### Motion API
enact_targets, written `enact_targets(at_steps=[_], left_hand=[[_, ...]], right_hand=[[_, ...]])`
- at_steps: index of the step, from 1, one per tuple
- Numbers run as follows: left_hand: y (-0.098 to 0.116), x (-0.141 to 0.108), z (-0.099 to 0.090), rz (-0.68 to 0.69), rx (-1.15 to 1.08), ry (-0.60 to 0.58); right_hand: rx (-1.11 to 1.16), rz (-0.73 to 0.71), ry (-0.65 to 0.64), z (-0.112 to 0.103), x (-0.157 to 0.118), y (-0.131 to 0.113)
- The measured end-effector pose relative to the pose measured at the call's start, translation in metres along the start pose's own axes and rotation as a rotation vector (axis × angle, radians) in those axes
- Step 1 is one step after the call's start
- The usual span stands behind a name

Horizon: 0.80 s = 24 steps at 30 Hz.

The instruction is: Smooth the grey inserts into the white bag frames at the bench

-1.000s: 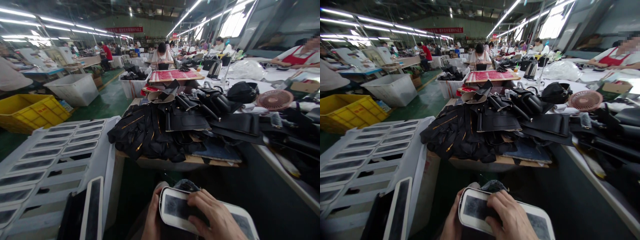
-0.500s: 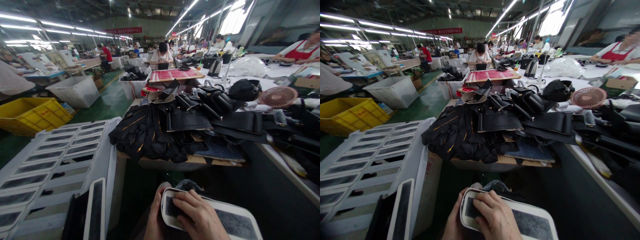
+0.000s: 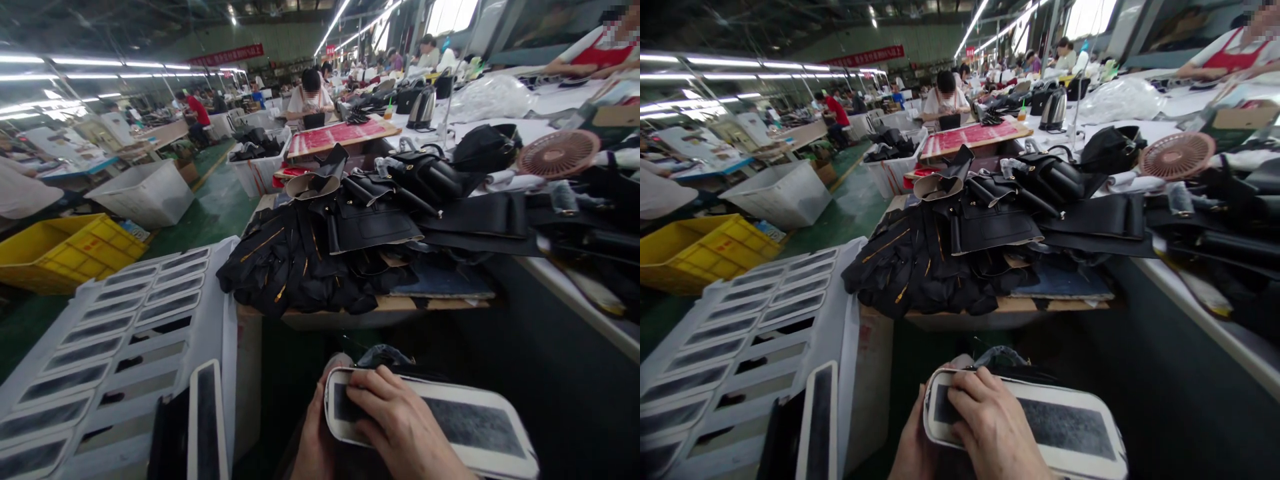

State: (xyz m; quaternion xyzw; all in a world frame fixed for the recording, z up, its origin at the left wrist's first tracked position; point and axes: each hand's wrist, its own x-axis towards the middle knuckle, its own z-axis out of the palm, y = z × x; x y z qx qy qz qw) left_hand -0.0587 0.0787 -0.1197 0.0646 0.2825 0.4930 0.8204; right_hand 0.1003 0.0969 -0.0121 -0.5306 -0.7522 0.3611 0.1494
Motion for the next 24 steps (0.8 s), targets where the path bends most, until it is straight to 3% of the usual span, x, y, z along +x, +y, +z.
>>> enact_targets(at_steps=[11, 19, 24], left_hand=[[0.012, -0.002, 0.009, -0.068, 0.021, -0.001], [0.021, -0.001, 0.008, -0.066, 0.15, 0.02], [0.021, 0.0, 0.0, -0.081, 0.195, 0.025]], right_hand=[[0.085, 0.005, 0.07, 0.007, -0.001, 0.004], [0.088, 0.049, 0.079, 0.004, -0.002, 0.003], [0.042, -0.009, 0.086, 0.007, -0.008, 0.012]])
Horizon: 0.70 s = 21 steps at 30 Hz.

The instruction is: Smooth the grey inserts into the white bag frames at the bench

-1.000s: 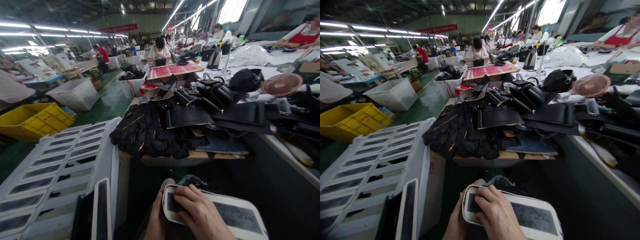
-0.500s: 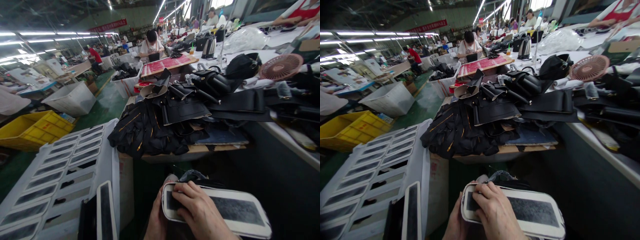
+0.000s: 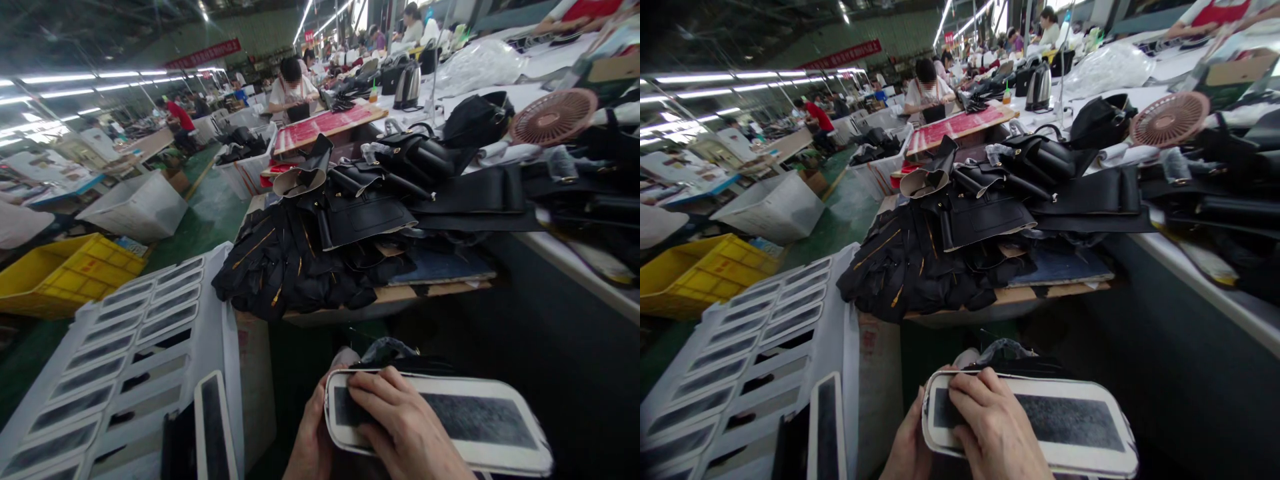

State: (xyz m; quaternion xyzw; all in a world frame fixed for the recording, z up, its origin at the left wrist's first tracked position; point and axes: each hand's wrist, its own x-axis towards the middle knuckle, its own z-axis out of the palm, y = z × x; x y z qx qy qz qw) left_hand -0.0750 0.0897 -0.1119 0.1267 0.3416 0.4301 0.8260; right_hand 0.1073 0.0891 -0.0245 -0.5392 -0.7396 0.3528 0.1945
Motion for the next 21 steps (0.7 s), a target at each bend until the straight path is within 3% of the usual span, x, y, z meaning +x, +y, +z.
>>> enact_targets(at_steps=[5, 9, 11, 17, 21], left_hand=[[-0.002, -0.001, -0.012, -0.037, -0.018, -0.038], [0.006, -0.004, -0.014, -0.051, 0.047, -0.07], [0.011, -0.005, -0.014, -0.04, 0.1, -0.077], [0.027, -0.007, -0.006, -0.065, 0.235, -0.161], [0.041, -0.009, -0.001, -0.107, 0.397, -0.134]], right_hand=[[-0.047, -0.033, -0.011, 0.003, 0.001, 0.002], [-0.013, -0.037, 0.103, 0.011, 0.001, 0.004], [0.011, -0.033, 0.15, 0.013, 0.0, 0.005], [0.004, -0.068, 0.131, 0.008, 0.001, 0.005], [-0.017, -0.057, 0.135, 0.007, 0.001, 0.003]])
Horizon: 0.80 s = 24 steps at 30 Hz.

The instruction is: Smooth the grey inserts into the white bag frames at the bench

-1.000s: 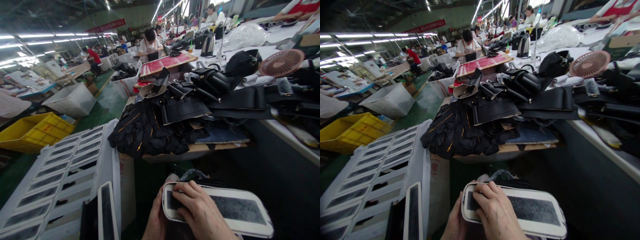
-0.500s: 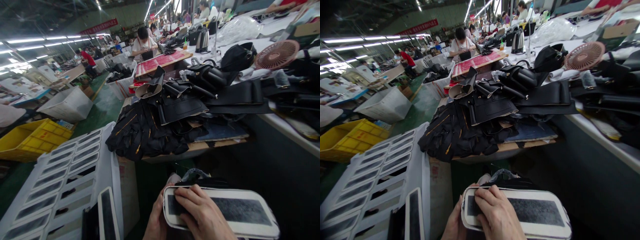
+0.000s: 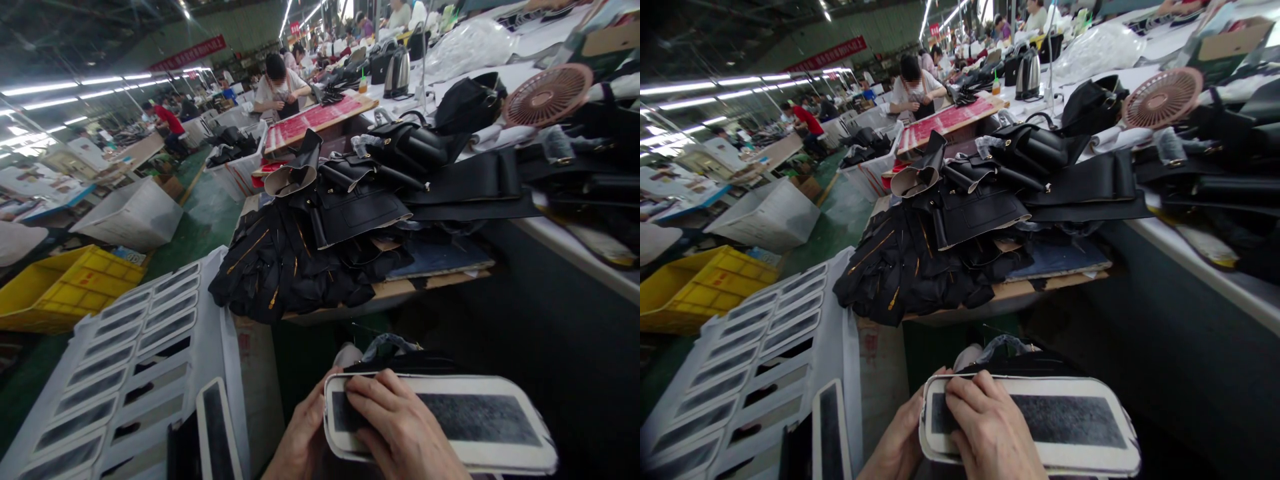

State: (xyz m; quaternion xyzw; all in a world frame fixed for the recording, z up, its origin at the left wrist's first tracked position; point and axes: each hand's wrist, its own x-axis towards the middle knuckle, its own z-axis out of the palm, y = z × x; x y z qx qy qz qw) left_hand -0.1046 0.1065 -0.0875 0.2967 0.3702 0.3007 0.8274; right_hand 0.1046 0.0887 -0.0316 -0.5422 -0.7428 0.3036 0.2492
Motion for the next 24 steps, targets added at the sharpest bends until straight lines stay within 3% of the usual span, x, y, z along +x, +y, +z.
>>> enact_targets(at_steps=[5, 14, 19, 24], left_hand=[[0.011, -0.004, -0.002, -0.019, 0.282, 0.068], [0.02, -0.005, 0.008, -0.009, 0.497, 0.122], [0.023, -0.007, 0.016, -0.014, 0.548, 0.149], [0.017, -0.009, 0.022, 0.022, 0.476, 0.252]], right_hand=[[-0.015, -0.019, 0.01, 0.0, 0.001, -0.003], [-0.036, -0.046, 0.036, 0.002, 0.0, -0.003], [-0.053, -0.064, 0.05, 0.003, 0.001, -0.004], [-0.08, -0.109, 0.065, 0.004, 0.001, 0.0]])
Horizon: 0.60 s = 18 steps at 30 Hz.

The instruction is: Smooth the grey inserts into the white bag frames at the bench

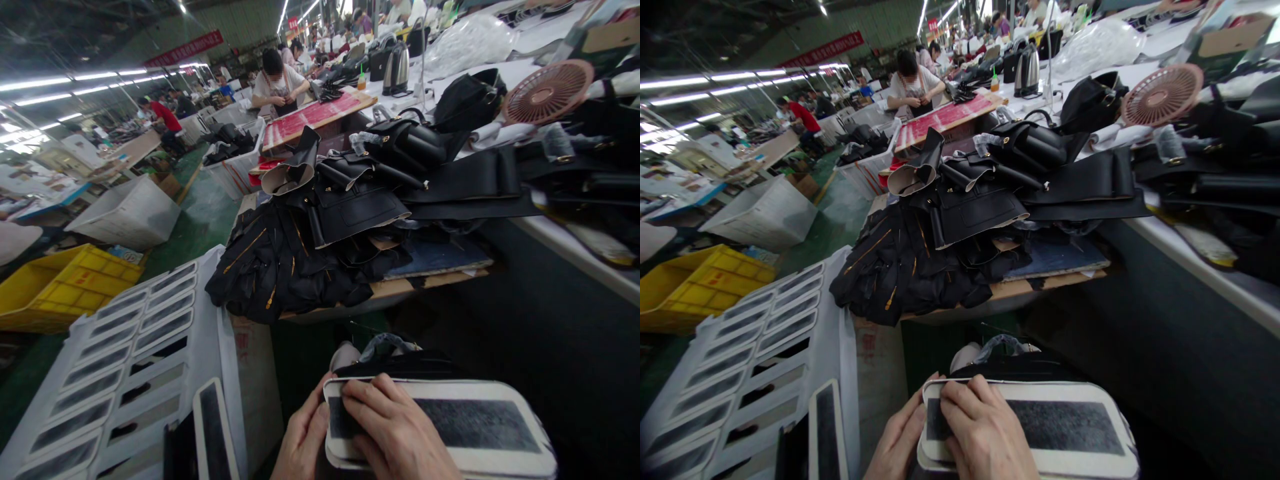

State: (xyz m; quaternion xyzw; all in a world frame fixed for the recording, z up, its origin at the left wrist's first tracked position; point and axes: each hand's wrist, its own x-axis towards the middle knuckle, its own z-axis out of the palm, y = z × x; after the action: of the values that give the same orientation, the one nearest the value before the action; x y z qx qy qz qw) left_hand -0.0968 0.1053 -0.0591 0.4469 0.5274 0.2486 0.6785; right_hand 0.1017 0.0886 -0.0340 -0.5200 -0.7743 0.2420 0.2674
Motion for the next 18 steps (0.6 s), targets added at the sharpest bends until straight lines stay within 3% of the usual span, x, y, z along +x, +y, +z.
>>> enact_targets(at_steps=[12, 15, 18], left_hand=[[-0.001, 0.005, -0.009, -0.05, 0.061, -0.075], [-0.002, 0.008, -0.005, -0.014, 0.067, -0.043], [-0.008, 0.012, 0.002, 0.029, 0.016, 0.034]], right_hand=[[-0.064, -0.101, 0.06, 0.02, -0.007, 0.017], [-0.056, -0.058, 0.081, 0.028, -0.008, 0.022], [0.091, -0.003, 0.108, 0.031, -0.007, 0.02]])
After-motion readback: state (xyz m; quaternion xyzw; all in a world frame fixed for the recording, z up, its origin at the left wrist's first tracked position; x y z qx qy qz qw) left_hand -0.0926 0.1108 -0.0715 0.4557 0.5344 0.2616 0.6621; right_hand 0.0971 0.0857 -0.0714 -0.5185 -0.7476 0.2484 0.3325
